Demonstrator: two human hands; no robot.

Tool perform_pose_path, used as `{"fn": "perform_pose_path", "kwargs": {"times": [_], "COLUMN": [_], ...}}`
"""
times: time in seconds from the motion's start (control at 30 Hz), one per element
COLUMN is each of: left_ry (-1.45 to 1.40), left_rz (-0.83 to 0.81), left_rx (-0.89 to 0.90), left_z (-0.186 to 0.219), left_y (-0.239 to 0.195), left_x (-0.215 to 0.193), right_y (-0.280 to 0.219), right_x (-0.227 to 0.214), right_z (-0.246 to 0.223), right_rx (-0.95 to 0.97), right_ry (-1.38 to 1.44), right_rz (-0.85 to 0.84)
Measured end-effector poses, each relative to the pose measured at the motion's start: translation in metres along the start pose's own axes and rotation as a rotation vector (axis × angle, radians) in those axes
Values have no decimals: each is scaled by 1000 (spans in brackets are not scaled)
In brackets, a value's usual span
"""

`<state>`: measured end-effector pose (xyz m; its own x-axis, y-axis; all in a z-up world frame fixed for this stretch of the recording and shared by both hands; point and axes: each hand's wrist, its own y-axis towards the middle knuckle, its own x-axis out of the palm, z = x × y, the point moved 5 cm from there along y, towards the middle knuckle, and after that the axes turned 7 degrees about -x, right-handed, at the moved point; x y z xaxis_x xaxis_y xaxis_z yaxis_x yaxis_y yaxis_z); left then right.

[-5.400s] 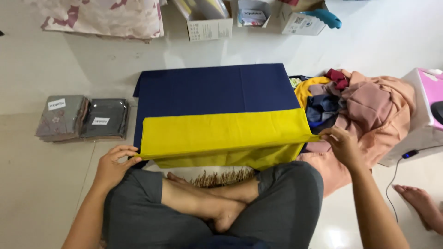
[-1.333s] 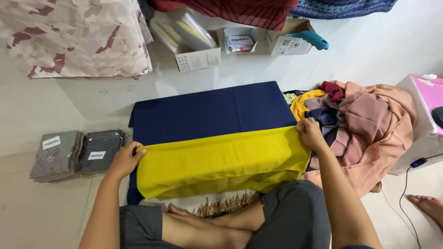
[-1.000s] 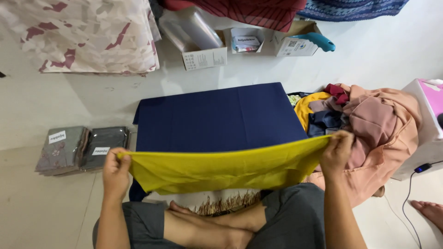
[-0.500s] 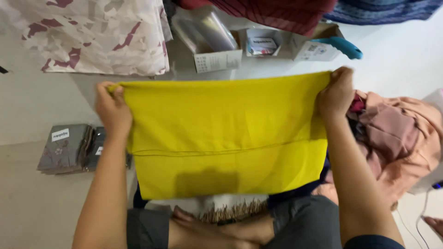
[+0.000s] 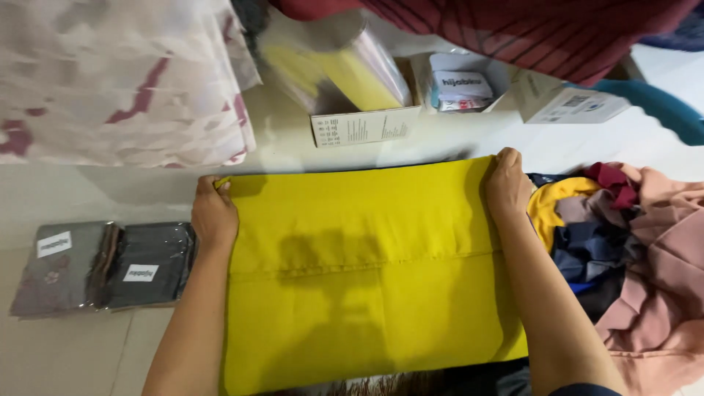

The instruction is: The person sits on the floor and folds a yellow piece of fabric on a blue mat. They repeatedly smooth the fabric with their hands and use a lint roller to clean the surface before folding it into a neat rectangle.

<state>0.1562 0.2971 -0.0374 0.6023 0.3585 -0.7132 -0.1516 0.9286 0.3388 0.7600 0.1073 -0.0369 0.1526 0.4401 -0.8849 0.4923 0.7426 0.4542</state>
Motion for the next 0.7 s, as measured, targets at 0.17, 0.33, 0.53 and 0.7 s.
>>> {"fn": "perform_pose_path", "kwargs": {"times": [0.17, 0.33, 0.53, 0.7], "left_ry": [195, 328, 355, 342], "left_rz": [15, 75, 238, -580], "left_rx": [58, 138, 336, 324], "left_z": [-6, -17, 55, 93], "left_y": [4, 12, -22, -95], "left_x": [18, 27, -33, 0], "right_y": [16, 19, -19, -101], "right_x": [37, 47, -29, -44], "right_z": [22, 31, -60, -182], "right_rx": [38, -17, -186, -640], "right_ry": [-9, -118, -417, 194], "right_rz": [-112, -103, 167, -418]}}
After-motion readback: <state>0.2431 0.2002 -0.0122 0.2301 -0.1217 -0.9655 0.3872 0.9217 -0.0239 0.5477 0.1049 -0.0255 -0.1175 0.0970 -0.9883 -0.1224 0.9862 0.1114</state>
